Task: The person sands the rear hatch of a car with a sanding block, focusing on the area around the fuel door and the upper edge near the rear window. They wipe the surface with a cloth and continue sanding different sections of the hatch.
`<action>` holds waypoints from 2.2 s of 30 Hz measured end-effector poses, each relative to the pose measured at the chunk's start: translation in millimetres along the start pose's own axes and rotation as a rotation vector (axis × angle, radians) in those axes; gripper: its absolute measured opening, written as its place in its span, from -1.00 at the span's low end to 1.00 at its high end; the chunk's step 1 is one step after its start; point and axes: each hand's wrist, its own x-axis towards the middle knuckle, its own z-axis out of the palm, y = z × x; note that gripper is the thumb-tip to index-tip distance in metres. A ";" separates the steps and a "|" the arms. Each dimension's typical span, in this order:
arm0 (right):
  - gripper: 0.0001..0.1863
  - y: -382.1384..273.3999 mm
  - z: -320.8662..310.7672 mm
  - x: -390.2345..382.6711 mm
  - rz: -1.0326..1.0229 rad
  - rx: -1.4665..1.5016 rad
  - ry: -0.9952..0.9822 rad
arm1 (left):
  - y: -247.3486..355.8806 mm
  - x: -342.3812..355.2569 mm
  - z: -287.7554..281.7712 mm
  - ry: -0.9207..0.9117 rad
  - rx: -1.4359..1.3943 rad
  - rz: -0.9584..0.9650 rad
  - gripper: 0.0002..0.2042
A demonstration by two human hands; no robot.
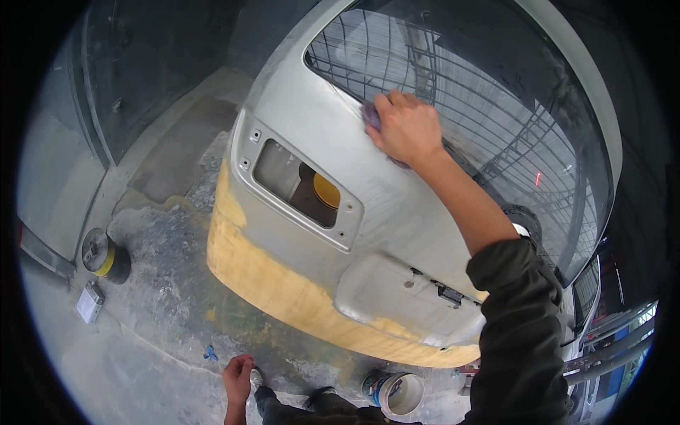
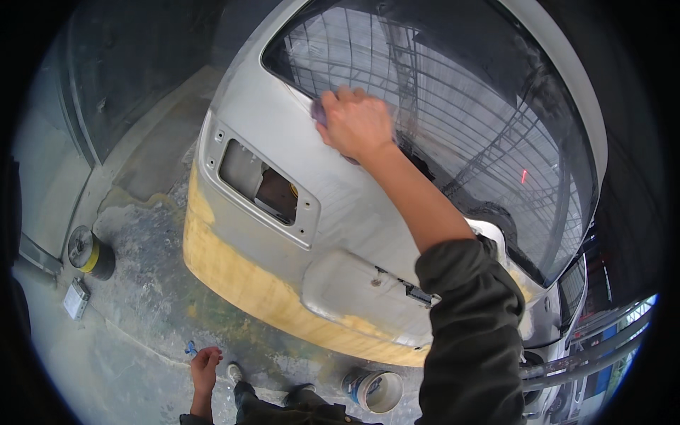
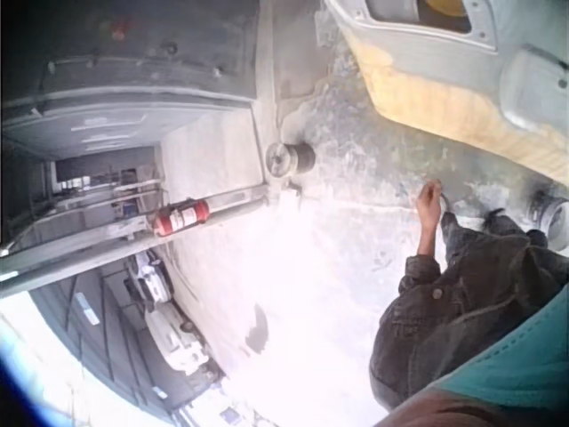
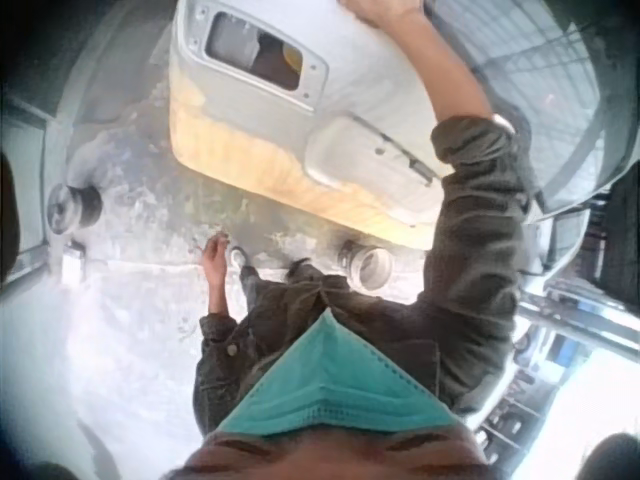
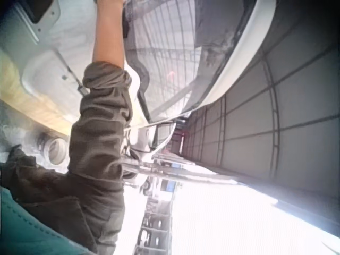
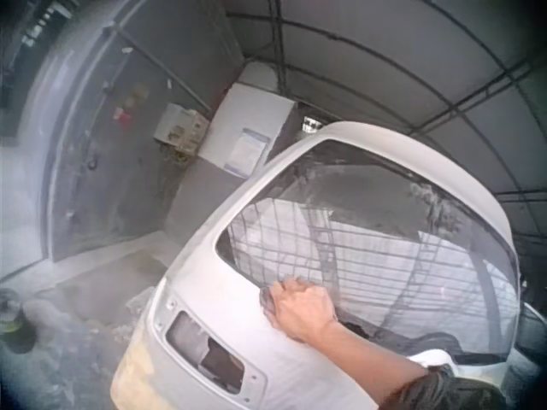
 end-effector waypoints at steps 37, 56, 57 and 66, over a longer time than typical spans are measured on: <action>-0.33 47.2 -45.3 -281.6 0.413 0.098 0.260 | 9.6 -33.0 -4.7 -0.253 0.384 0.141 -0.66; -0.46 73.5 -59.2 -458.6 0.524 0.006 0.237 | 43.2 -26.9 45.2 -0.429 0.478 0.141 -0.73; -0.46 81.7 -60.8 -455.2 0.466 0.018 0.224 | 35.9 -28.9 36.8 -0.406 0.488 0.125 -0.74; -0.56 29.7 -29.2 -402.3 0.639 0.064 0.374 | 47.9 -70.5 111.2 -0.486 0.500 0.005 -0.81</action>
